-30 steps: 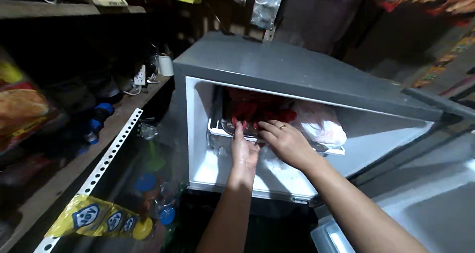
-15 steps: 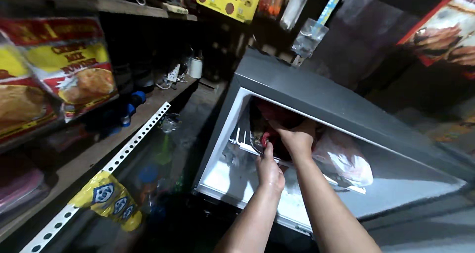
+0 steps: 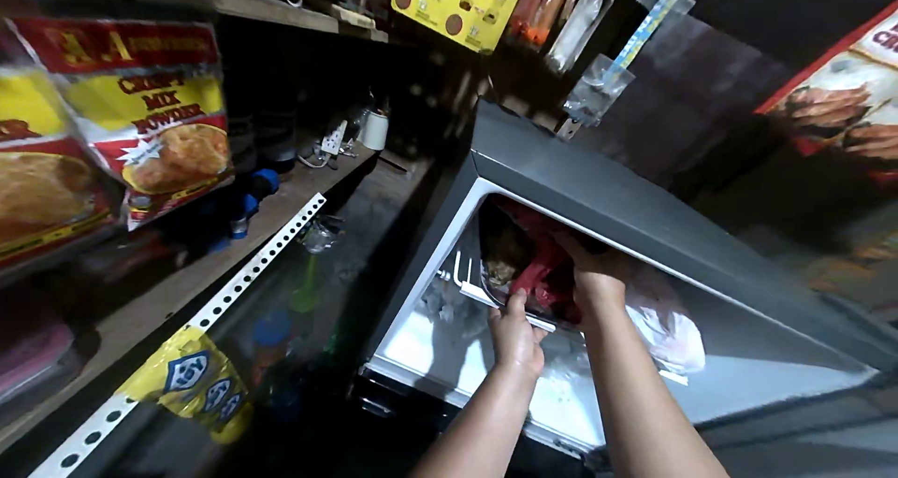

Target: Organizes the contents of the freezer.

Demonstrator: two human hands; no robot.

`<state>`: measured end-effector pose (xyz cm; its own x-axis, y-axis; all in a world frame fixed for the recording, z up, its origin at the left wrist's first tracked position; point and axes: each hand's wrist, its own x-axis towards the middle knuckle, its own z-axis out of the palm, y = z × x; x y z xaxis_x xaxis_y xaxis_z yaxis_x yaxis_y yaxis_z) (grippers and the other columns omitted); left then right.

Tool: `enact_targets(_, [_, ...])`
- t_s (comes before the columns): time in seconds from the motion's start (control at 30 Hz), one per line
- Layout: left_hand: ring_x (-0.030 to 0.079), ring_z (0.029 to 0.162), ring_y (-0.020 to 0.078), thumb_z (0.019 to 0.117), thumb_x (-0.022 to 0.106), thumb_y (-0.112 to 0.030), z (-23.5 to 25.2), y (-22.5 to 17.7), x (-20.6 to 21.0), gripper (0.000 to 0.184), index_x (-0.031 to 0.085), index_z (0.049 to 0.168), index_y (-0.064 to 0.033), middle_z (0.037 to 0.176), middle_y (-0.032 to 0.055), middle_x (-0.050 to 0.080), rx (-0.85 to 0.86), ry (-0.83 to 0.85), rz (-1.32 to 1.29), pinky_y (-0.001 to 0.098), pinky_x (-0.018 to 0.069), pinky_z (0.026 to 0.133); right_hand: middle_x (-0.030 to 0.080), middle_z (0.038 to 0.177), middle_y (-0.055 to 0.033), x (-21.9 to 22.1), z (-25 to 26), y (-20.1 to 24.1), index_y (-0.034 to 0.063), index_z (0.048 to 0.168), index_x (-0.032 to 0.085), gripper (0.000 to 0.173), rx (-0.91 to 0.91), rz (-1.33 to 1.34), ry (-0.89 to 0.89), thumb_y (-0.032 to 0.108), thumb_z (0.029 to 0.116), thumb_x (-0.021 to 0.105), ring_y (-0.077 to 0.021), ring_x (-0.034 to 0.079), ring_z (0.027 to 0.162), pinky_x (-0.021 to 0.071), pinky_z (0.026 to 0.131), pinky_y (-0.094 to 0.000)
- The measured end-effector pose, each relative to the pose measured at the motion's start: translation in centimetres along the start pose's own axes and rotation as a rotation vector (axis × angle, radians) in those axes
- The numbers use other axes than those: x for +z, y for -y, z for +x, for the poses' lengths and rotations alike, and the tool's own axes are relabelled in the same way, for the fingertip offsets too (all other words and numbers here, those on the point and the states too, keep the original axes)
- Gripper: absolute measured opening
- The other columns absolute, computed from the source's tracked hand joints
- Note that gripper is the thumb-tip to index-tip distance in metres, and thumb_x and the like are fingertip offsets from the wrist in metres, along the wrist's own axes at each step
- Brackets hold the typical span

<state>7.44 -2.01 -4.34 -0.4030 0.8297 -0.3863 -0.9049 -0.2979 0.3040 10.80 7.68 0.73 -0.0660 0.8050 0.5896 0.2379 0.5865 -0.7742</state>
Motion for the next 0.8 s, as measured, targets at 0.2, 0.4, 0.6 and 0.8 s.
enact_targets(0.2, [0.065, 0.098, 0.0309, 0.1079, 0.049, -0.014, 0.2, 0.1, 0.0, 0.034, 0.043, 0.140, -0.0033, 0.119, 0.0216, 0.060, -0.001, -0.009, -0.005, 0.0461, 0.0567, 0.077, 0.065, 0.125, -0.0168, -0.1, 0.3, -0.1, -0.0072, 0.132, 0.055, 0.065, 0.038, 0.001, -0.017, 0.003, 0.0756, 0.086, -0.0145, 0.061, 0.119, 0.0502, 0.104, -0.0322])
enact_targets(0.4, [0.065, 0.099, 0.0314, 0.1083, 0.049, -0.015, 0.1, 0.1, 0.1, 0.035, 0.042, 0.141, -0.0033, 0.121, 0.0223, 0.060, 0.005, -0.026, 0.006, 0.0466, 0.0569, 0.078, 0.068, 0.114, -0.0125, -1.3, 0.5, 0.5, -0.0041, 0.123, 0.062, 0.043, 0.157, 0.051, 0.149, -0.001, 0.0835, 0.079, -0.0121, 0.064, 0.108, 0.0543, 0.094, -0.0302])
enact_targets(0.6, [0.065, 0.101, 0.0321, 0.1091, 0.048, -0.018, 0.0, 0.0, 0.7, 0.035, 0.043, 0.141, -0.0043, 0.122, 0.0225, 0.060, 0.003, -0.043, 0.031, 0.0467, 0.0562, 0.078, 0.070, 0.104, -0.0113, -2.0, -0.2, 2.3, -0.0030, 0.116, 0.066, 0.038, 0.222, -0.090, 0.220, 0.002, 0.0818, 0.083, -0.0119, 0.067, 0.095, 0.0569, 0.086, -0.0313])
enact_targets(0.8, [0.059, 0.116, 0.0313, 0.1087, 0.048, -0.016, -0.1, 0.1, 1.0, 0.038, 0.042, 0.144, -0.0030, 0.134, 0.0212, 0.055, 0.035, -0.052, 0.043, 0.0495, 0.0518, 0.092, 0.069, 0.117, -0.0216, -1.5, -2.7, 2.6, -0.0071, 0.124, 0.063, 0.053, 0.086, -0.340, 0.118, 0.011, 0.0793, 0.084, -0.0285, 0.066, 0.114, 0.0495, 0.103, -0.0486])
